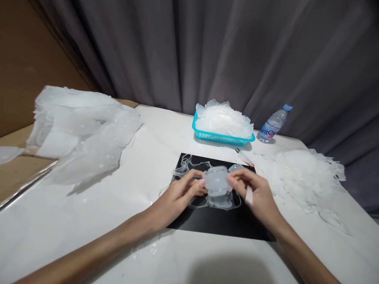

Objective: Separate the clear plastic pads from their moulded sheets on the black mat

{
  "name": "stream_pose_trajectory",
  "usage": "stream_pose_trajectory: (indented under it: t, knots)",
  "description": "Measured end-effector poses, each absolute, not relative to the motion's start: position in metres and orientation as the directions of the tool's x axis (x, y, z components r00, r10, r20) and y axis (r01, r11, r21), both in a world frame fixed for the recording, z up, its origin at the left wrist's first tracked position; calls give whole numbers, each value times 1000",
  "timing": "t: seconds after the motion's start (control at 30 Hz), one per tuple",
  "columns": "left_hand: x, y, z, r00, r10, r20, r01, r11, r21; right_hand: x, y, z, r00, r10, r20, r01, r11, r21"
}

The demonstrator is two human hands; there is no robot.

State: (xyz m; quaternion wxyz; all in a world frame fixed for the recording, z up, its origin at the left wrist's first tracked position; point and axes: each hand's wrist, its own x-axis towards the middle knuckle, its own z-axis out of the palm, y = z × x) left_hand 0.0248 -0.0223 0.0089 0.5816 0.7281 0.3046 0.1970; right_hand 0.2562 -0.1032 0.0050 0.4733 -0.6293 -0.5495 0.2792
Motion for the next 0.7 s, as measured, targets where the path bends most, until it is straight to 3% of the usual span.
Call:
stream_pose_trajectory:
  t: [0.07, 0.13, 0.23, 0.33, 0.47, 0.7]
  knots:
    - [21, -27, 8, 807, 590, 25, 266, -401, 877, 283, -88, 1, 361, 901, 241, 505, 29, -863]
    - [18, -33, 5, 884, 454, 114, 252, -667, 702, 307, -76, -4, 427, 839, 338, 660, -33, -751]
    - [15, -41, 1, 934, 296, 200, 186, -881, 435, 322, -75, -9, 439, 785, 436, 761, -67, -645]
    - [16, -44, -3, 938, 275, 209, 197, -923, 332, 310, -91, -6, 349, 868, 354, 661, 39, -749]
    - [17, -40, -8, 937, 273, 216, 196, -927, 318, 282, -112, 7, 26, 995, 96, 362, 80, -929]
    - [16, -42, -14, 929, 289, 229, 253, -951, 177, 273, -115, 9, -151, 989, -8, 437, 59, -897]
